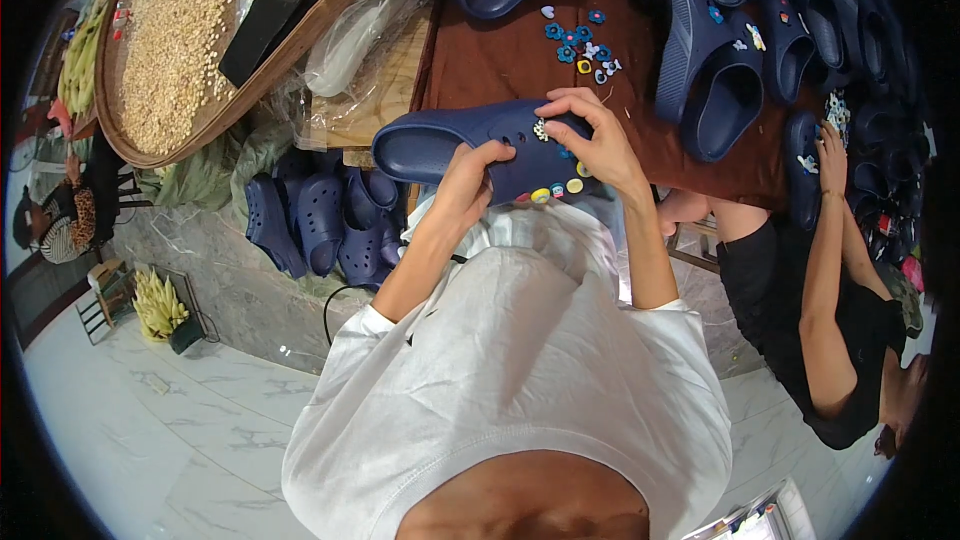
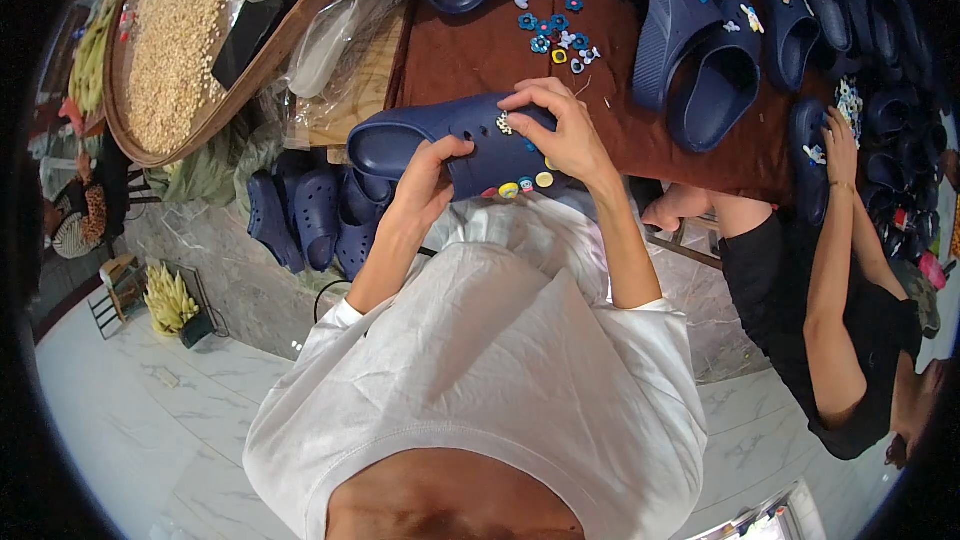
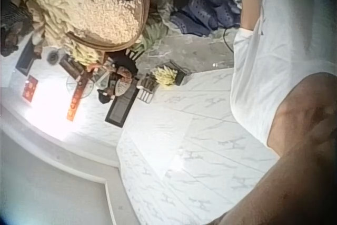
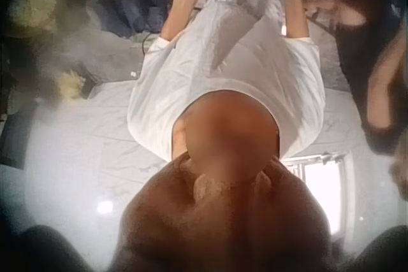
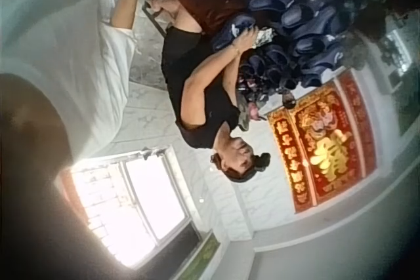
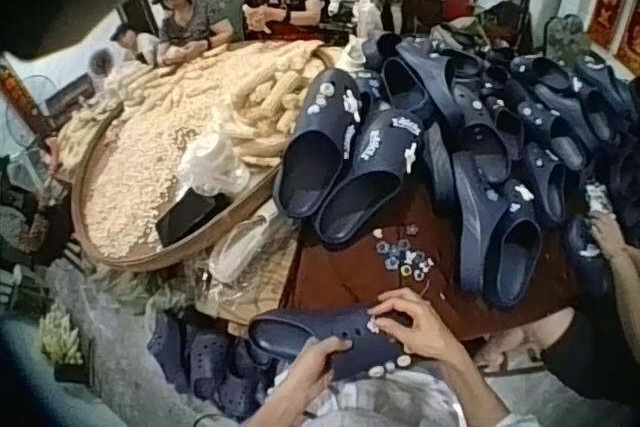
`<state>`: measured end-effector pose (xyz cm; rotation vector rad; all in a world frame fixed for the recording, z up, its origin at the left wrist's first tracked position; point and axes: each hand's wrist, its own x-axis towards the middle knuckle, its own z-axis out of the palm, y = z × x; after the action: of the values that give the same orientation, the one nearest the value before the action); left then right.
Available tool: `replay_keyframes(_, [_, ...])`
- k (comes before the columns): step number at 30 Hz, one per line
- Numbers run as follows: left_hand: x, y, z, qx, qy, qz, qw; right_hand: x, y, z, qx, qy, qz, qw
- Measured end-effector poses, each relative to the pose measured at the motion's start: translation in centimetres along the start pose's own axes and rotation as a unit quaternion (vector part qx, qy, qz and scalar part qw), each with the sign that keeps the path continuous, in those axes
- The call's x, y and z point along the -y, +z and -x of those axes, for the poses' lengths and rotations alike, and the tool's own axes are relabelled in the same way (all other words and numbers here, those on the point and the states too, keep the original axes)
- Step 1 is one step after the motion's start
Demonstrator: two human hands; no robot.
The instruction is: Applying decorative charms and accessories to blue foam clogs.
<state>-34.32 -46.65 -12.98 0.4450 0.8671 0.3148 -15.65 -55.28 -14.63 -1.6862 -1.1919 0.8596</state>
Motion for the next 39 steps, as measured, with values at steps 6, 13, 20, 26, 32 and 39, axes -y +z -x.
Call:
replay_keyframes(6, [0.0, -0.5, -0.4, -0.003, -0.014, 0.018, 1.000, -0.1, -0.2, -0.6, -0.011, -0.006, -0.019, 1.000])
replay_keyframes(13, [0.0, -0.6, -0.3, -0.009, 0.020, 0.001, 1.000, -4.1, -1.6, -3.6, -0.179, 0.012, 0.185, 0.966])
replay_keyframes(20, [-0.4, -0.6, 0.0, -0.010, -0.002, 0.026, 1.000, -5.3, -1.7, -4.6, -0.187, -0.017, 0.340, 0.921])
replay_keyframes(26, [0.7, -2.0, -0.8, -0.008, 0.004, 0.022, 1.000, 1.0, -1.1, -2.0, -0.138, -0.007, 0.139, 0.981])
replay_keyframes(32, [0.2, -0.8, -0.1, 0.003, 0.015, 0.019, 1.000, 4.3, 0.5, 0.3, -0.015, -0.048, 0.071, 0.996])
replay_keyframes(39, [0.1, -0.1, 0.3, 0.008, 0.031, -0.022, 0.999, 3.1, 1.5, 0.6, -0.047, -0.105, 0.174, 0.978])
